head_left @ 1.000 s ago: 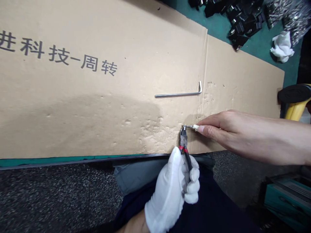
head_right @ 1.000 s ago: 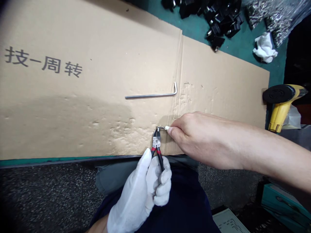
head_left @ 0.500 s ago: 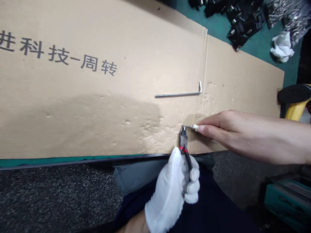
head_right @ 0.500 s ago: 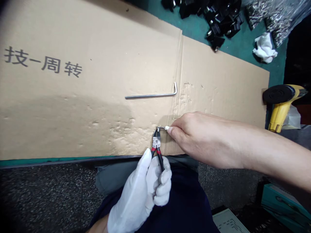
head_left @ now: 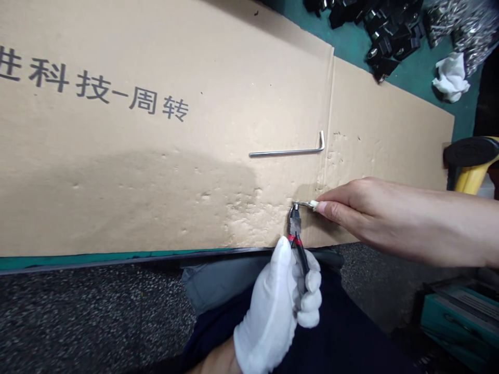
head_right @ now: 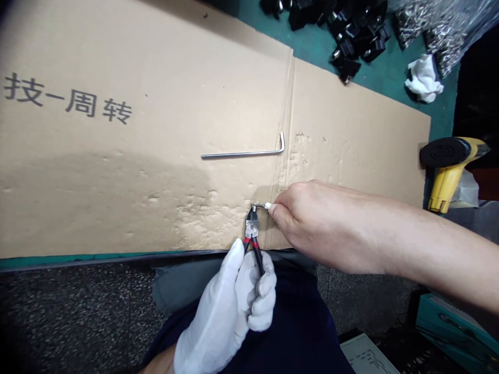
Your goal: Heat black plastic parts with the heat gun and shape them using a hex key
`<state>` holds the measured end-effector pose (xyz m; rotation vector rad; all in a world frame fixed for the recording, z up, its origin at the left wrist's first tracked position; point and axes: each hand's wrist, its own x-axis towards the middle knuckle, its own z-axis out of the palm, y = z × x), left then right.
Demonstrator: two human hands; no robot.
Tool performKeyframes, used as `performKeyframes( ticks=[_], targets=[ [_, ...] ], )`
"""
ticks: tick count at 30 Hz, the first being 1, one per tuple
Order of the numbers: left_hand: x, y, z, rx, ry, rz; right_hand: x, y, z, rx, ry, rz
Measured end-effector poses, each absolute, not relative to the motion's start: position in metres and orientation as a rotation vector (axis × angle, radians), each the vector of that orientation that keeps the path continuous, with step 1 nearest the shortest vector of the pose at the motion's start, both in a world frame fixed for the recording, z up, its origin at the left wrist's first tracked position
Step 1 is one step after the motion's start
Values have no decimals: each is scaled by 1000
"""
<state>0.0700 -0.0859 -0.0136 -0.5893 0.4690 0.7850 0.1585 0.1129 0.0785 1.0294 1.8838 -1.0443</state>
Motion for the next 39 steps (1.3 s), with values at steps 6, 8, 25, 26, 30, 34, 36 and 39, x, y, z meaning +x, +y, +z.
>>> performKeyframes(
  ticks=[6,8,25,26,30,34,36,39],
  targets=[
    [71,-83,-12,-563,506,775,151,110,84,904,1943,-995],
    [71,-83,-10,-553,525,778,151,107,83,875,1977,-957],
    [72,-84,-10,-564,566,774,164,101,73,863,2093,-876],
    [71,-84,-10,-567,562,773,164,101,73,878,2080,-874],
    [71,-83,-11,-567,549,775,166,100,70,908,2076,-847],
    [71,-84,-14,-572,528,777,168,99,67,871,2114,-841],
    [71,-84,-16,-576,520,777,168,100,67,849,2136,-839],
    [69,-84,-17,-598,492,760,169,102,67,814,2164,-850]
  ],
)
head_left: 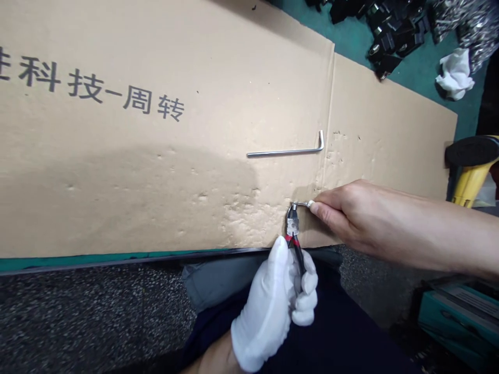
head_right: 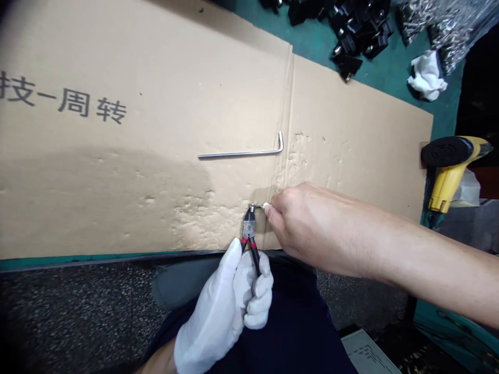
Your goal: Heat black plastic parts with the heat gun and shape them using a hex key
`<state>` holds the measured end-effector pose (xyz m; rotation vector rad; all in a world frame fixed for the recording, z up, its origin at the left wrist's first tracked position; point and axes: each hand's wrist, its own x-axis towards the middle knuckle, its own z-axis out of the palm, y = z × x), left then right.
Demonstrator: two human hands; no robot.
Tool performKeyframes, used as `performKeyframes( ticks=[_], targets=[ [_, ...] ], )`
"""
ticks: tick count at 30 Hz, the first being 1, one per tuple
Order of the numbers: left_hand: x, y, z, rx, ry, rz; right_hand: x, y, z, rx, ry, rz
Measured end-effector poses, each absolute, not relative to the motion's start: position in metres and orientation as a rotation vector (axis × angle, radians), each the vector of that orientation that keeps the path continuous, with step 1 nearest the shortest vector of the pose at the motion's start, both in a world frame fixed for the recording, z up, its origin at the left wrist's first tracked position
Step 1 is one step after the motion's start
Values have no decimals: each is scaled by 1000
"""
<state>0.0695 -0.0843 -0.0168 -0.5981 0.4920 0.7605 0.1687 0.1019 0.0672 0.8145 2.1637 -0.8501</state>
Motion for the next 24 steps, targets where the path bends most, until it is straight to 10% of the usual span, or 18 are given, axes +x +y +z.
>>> performKeyframes(
  ticks=[24],
  targets=[
    [57,-85,-29,-687,327,669,174,97,60,908,2183,-802]
  ],
)
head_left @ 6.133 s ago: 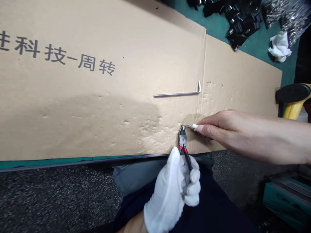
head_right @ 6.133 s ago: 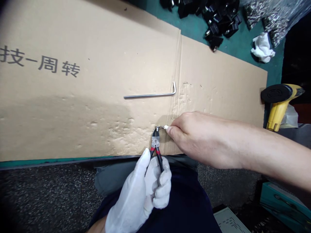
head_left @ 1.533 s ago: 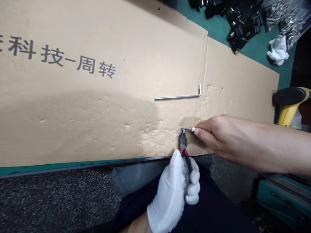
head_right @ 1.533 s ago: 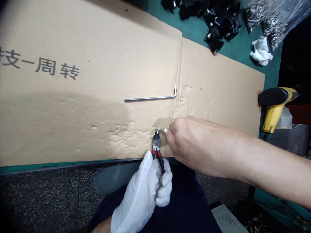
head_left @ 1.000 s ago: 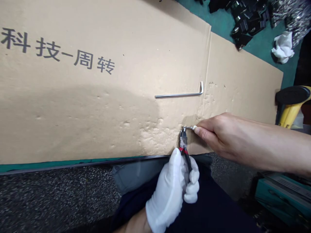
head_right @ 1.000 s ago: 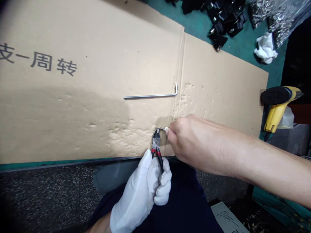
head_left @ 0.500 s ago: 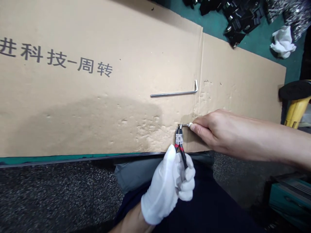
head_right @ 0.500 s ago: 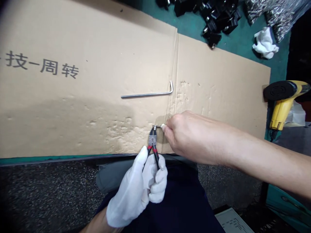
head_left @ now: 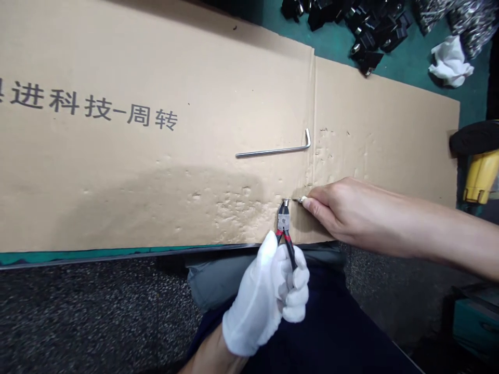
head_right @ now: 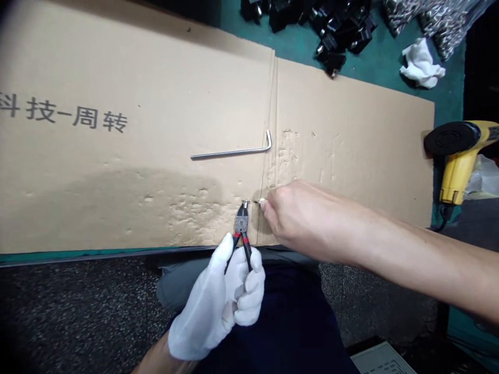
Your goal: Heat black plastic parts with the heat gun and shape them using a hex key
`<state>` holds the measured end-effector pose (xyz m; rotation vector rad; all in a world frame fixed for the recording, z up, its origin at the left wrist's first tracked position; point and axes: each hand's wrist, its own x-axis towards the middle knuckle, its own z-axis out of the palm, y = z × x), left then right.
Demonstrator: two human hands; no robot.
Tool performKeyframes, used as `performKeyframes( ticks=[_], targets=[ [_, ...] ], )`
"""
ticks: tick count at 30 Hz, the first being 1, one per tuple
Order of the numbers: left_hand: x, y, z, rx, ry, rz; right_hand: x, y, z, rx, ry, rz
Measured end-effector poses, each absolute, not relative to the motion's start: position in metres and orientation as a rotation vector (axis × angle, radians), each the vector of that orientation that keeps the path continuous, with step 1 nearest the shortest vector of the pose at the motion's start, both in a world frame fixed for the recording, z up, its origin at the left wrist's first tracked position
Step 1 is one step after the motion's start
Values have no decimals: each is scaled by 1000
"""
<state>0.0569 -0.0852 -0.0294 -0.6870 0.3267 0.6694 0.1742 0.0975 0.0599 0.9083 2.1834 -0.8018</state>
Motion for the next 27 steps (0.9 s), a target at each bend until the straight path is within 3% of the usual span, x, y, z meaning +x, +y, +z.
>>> performKeyframes(
  ticks=[15,27],
  targets=[
    [46,-88,-11,-885,291,721,167,105,65,1046,1927,-1140],
    [50,-99,-22,-888,46,752,168,105,61,1058,1943,-1130]
  ],
)
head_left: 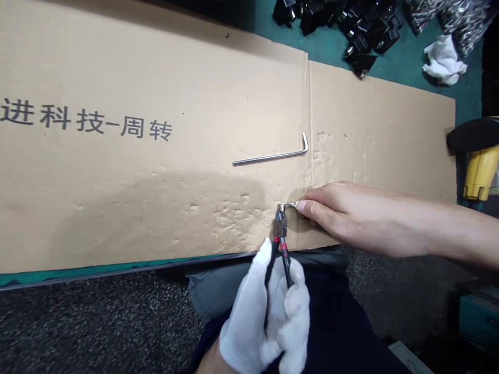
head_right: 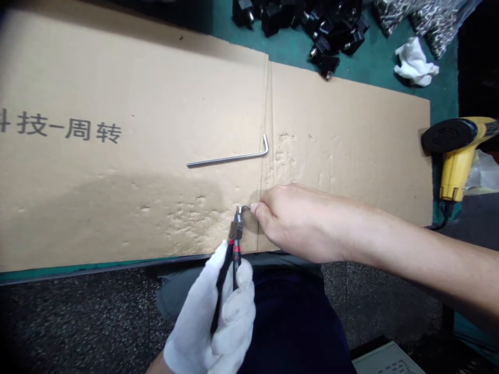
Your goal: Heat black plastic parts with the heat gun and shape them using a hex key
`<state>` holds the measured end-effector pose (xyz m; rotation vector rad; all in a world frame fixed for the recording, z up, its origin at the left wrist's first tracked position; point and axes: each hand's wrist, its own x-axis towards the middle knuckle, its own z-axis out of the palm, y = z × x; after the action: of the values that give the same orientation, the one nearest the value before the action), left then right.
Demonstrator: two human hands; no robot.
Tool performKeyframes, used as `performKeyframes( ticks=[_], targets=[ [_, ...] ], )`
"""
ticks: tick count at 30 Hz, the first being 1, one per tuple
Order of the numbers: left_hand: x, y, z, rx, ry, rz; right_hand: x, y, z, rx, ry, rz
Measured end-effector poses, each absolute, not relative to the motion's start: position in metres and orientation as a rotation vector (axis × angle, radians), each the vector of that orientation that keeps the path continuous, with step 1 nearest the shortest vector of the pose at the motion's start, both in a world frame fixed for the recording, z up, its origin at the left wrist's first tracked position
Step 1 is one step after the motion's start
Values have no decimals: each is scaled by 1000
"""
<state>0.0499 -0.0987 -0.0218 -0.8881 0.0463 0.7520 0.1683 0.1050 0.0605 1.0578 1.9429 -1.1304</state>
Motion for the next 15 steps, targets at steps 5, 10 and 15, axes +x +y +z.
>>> performKeyframes(
  ticks=[5,10,15],
  targets=[
    [50,-99,-22,-870,22,760,166,105,61,1053,1942,-1082],
    [51,-99,-20,-881,55,763,166,106,61,1029,1946,-1057],
    [52,-101,-22,-851,43,786,163,112,60,862,2051,-1000]
  ],
)
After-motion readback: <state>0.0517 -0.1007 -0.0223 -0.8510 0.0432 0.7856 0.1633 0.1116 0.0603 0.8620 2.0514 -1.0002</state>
